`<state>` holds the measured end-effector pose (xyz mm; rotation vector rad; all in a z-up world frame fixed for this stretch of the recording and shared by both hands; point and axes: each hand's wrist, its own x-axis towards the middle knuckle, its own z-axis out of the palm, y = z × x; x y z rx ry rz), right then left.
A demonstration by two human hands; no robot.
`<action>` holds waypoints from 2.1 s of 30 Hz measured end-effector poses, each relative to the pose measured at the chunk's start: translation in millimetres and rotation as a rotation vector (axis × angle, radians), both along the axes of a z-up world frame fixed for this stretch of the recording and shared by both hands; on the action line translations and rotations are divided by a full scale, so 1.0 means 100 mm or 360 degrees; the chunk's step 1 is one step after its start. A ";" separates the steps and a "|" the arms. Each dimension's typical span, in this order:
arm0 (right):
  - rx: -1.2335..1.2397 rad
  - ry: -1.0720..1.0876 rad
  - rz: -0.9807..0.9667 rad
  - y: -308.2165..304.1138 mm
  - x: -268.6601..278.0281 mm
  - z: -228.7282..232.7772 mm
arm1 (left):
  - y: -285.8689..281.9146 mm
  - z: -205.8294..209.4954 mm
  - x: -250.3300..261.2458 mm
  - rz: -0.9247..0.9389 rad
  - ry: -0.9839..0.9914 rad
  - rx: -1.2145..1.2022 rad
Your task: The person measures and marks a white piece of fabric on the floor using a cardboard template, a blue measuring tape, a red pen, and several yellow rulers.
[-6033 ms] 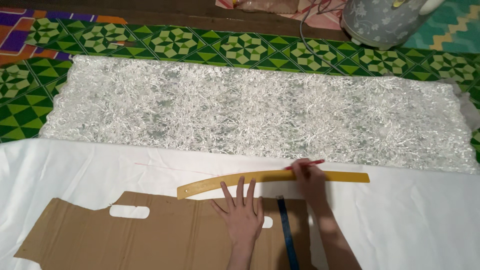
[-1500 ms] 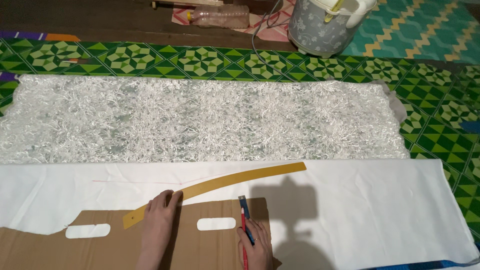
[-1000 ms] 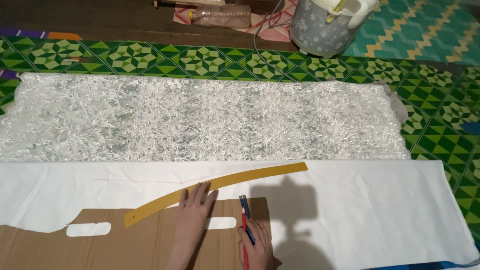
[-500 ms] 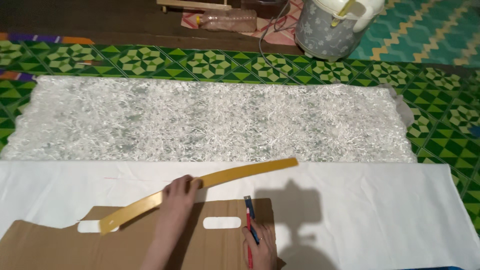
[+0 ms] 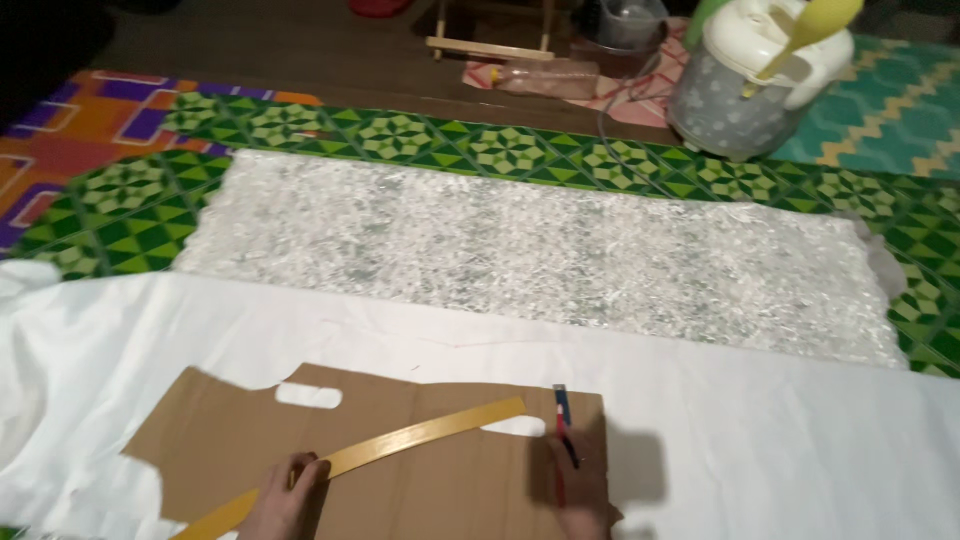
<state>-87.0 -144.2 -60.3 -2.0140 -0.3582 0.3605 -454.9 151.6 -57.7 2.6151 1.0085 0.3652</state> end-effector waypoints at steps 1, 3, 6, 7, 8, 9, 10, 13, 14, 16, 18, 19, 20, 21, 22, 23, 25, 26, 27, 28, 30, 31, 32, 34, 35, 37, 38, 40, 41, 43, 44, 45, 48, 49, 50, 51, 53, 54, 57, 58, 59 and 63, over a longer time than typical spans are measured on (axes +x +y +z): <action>0.0009 -0.0012 -0.0024 0.01 -0.02 0.01 | 0.05 0.02 -0.06 -0.0063 0.0040 -0.0022; 0.0026 -0.0037 -0.0076 0.00 -0.03 0.04 | 0.10 0.08 -0.14 -0.0043 0.0148 0.0035; -0.0228 -0.1342 0.0502 -0.13 -0.05 0.15 | -0.10 0.10 0.13 0.0168 0.0237 0.0362; -0.0199 -0.1295 0.0476 -0.12 -0.07 0.18 | -0.20 0.10 0.28 0.0204 0.0192 0.0530; -0.0170 -0.1247 0.0450 -0.10 -0.09 0.19 | -0.36 0.10 0.43 0.0147 0.0082 0.0470; -0.0146 -0.1196 0.0424 -0.09 -0.11 0.21 | -0.57 0.10 0.61 0.0087 -0.0028 0.0408; -0.0139 -0.1274 0.0423 -0.07 -0.12 0.21 | -0.79 0.12 0.75 -0.0015 0.0057 0.0223; -0.0145 -0.1393 0.0426 -0.05 -0.10 0.23 | -1.32 0.16 1.10 -0.0186 0.0079 0.0127; -0.0161 -0.1355 0.0434 -0.03 -0.08 0.23 | -1.40 0.16 1.15 -0.0147 0.0156 0.0036; -0.0167 -0.1303 0.0439 -0.05 -0.06 0.24 | -1.48 0.15 1.23 -0.0072 0.0311 -0.0150; -0.0142 -0.1271 0.0435 -0.06 -0.07 0.23 | -1.53 0.13 1.26 -0.0018 0.0313 -0.0158; -0.0089 -0.1278 0.0424 -0.07 -0.08 0.24 | -1.57 0.11 1.27 0.0015 0.0316 -0.0165; -0.0037 -0.1284 0.0412 -0.08 -0.10 0.25 | -1.59 0.08 1.30 0.0024 0.0368 -0.0143; 0.0017 -0.1293 0.0410 -0.09 -0.11 0.28 | -1.62 0.05 1.36 0.0043 0.0417 -0.0124; 0.0030 -0.1175 0.0416 -0.10 -0.12 0.32 | -1.66 0.02 1.40 0.0061 0.0465 -0.0107; 0.0035 -0.1057 0.0433 -0.13 -0.12 0.38 | -1.66 0.00 1.50 0.0131 0.0363 -0.0006; -0.0038 -0.0795 0.0438 -0.17 -0.12 0.53 | -1.71 -0.02 1.60 0.0234 0.0385 -0.0063; -0.0117 -0.0653 0.0426 -0.18 -0.10 0.62 | -1.71 0.00 1.66 0.0262 0.0503 -0.0226; -0.0191 -0.0512 0.0411 -0.16 -0.10 0.71 | -1.68 0.05 1.70 0.0298 0.0496 -0.0208; -0.0066 -0.0688 0.0465 -0.16 -0.10 0.79 | -1.65 0.12 1.71 0.0334 0.0489 -0.0189; 0.0212 -0.1037 0.0564 -0.10 -0.13 0.99 | -1.59 0.39 1.63 0.0335 0.0466 -0.0361; 0.0108 -0.1006 0.0540 -0.09 -0.17 1.07 | -1.60 0.56 1.54 0.0334 0.0454 -0.0458; 0.0003 -0.0977 0.0515 -0.07 -0.21 1.14 | -1.59 0.73 1.42 0.0366 0.0251 -0.0585; -0.0107 -0.0931 0.0508 -0.07 -0.33 1.23 | -1.57 1.02 1.07 0.0428 -0.0165 -0.0826; -0.0105 -0.0911 0.0520 -0.07 -0.39 1.26 | -1.54 1.12 0.84 0.0457 -0.0381 -0.0763; -0.0049 -0.0863 0.0599 -0.07 -0.53 1.28 | -1.46 1.21 0.33 0.0502 -0.0804 -0.0616; 0.0007 -0.0833 0.0667 -0.07 -0.60 1.27 | -1.41 1.20 0.01 0.0644 -0.0918 -0.0644; 0.0063 -0.0835 0.0750 -0.03 -0.73 1.25 | -1.30 1.15 -0.75 0.0919 -0.0988 -0.0794; 0.0066 -0.0865 0.0765 0.02 -0.82 1.23 | -1.23 1.12 -1.14 0.0987 -0.0994 -0.0628; 0.0055 -0.0901 0.0817 0.05 -0.97 1.22 | -1.23 1.02 -1.94 0.1092 -0.0784 -0.0259; 0.0042 -0.0907 0.0856 0.07 -1.06 1.23 | -1.23 0.96 -2.27 0.1209 -0.0676 -0.0228; 0.0033 -0.0914 0.0894 0.11 -1.15 1.25 | -1.25 0.91 -2.59 0.1305 -0.0593 -0.0272; -0.0091 -0.0739 0.0897 0.20 -1.41 1.29 | -1.46 0.77 -3.39 0.1527 -0.0508 -0.0191; -0.0117 -0.0725 0.0919 0.21 -1.47 1.29 | -1.51 0.74 -3.62 0.1580 -0.0424 -0.0091; -0.0144 -0.0711 0.0941 0.20 -1.50 1.29 | -1.52 0.72 -3.81 0.1631 -0.0339 0.0010; -0.0170 -0.0698 0.0961 0.20 -1.53 1.28 | -1.54 0.71 -3.98 0.1748 -0.0323 -0.0055; -0.0088 -0.0764 0.0994 0.20 -1.52 1.22 | -1.61 0.72 -4.30 0.2007 -0.0259 -0.0260; -0.0048 -0.0796 0.1010 0.19 -1.50 1.17 | -1.60 0.72 -4.43 0.2147 -0.0209 -0.0403; -0.0083 -0.0699 0.0989 0.14 -1.41 1.01 | -1.64 0.67 -4.67 0.2342 -0.0123 -0.0617; -0.0121 -0.0731 0.1005 0.12 -1.38 1.00 | -1.65 0.65 -4.71 0.2349 -0.0114 -0.0714; -0.0158 -0.0764 0.1009 0.08 -1.33 0.99 | -1.66 0.63 -4.73 0.2341 -0.0103 -0.0807; -0.0177 -0.0850 0.0986 -0.06 -1.18 0.92 | -1.55 0.65 -4.58 0.2315 -0.0021 -0.0929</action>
